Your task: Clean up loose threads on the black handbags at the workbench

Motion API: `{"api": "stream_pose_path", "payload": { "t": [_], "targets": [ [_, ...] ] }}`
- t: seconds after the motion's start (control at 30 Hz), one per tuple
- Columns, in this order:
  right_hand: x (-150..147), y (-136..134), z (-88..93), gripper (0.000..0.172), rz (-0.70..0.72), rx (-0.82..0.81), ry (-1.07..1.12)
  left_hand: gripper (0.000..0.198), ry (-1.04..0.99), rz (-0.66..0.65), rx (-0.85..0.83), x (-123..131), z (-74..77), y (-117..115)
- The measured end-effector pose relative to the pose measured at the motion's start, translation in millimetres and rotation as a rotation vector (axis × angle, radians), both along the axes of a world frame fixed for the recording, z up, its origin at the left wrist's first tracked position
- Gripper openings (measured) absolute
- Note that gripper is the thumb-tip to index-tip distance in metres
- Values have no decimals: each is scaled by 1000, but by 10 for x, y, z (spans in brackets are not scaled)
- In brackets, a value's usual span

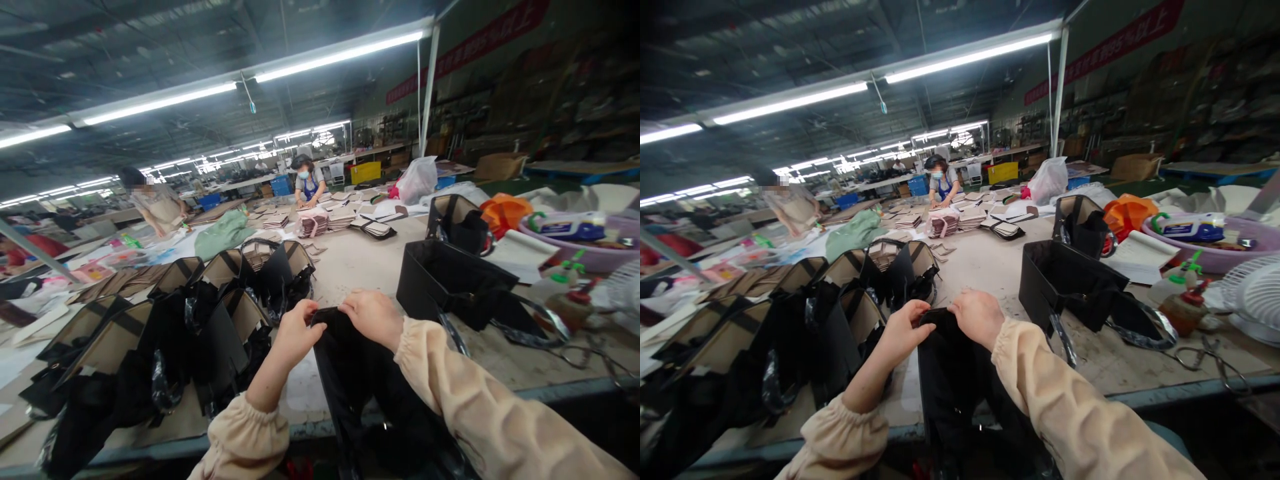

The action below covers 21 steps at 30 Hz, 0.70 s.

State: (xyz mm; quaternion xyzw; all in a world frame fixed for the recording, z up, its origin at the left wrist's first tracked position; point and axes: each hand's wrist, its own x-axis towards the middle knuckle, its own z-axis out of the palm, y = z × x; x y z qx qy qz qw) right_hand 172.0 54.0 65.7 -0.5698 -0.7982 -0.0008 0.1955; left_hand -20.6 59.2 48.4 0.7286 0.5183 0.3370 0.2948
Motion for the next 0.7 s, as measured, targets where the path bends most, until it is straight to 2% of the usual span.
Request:
{"api": "stream_pose_path", "payload": {
  "t": [0.3,0.7],
  "targets": [
    [24,-15,-10,35,-3,-4,3,17,314,53,85,117,152,51],
    [48,5,-46,36,-16,8,3,14,353,55,69,122,140,110]
  ]
}}
